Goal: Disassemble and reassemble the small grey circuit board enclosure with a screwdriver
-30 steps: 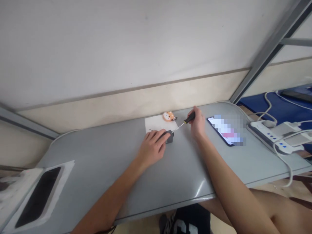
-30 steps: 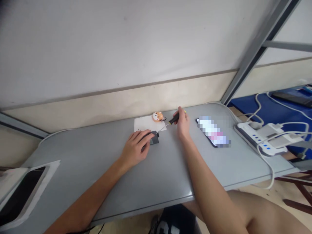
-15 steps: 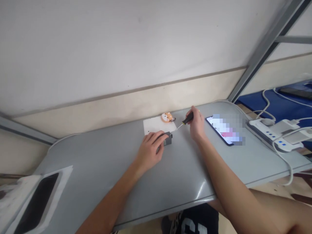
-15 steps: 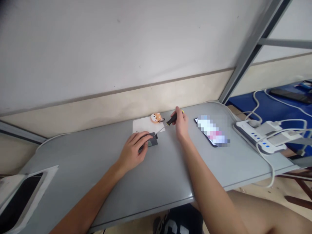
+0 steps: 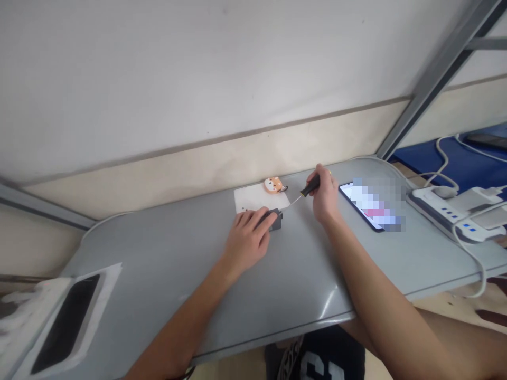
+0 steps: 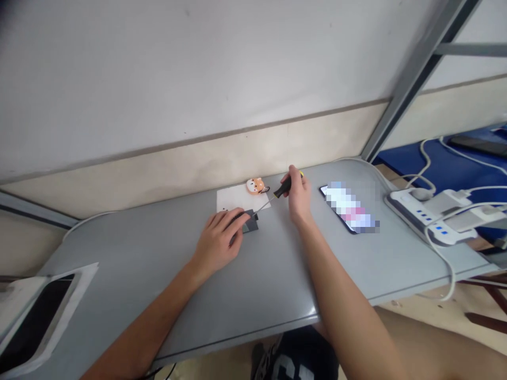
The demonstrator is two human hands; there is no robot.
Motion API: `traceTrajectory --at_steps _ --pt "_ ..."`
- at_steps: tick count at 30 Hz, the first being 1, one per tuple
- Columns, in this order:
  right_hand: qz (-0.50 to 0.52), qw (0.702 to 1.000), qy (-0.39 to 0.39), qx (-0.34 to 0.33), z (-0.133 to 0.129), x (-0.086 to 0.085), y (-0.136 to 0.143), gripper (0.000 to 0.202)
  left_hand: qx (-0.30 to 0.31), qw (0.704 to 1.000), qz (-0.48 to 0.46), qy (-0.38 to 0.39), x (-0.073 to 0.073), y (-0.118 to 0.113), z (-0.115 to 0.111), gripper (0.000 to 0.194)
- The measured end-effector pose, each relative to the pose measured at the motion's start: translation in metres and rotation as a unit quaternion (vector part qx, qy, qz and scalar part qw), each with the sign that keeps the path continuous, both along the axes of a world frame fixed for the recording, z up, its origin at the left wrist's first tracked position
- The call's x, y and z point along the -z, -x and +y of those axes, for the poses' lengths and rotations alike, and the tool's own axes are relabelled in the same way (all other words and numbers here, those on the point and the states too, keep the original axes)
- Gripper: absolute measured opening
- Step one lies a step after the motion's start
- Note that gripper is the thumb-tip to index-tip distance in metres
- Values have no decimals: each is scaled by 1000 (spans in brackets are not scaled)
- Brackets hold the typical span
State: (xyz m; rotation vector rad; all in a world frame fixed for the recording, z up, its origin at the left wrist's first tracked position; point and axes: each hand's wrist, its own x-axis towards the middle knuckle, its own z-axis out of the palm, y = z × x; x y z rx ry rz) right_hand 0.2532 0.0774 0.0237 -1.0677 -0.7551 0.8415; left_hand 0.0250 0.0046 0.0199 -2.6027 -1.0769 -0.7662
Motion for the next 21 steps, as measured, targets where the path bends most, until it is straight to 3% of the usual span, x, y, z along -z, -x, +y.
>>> traceTrajectory --at_steps 8,21 --pt "93 995 5 25 10 8 -3 46 -19 999 32 7 0 -6 -1 50" --pt "123 991 19 37 14 14 -3 42 19 999 -48 13 3 -3 2 47"
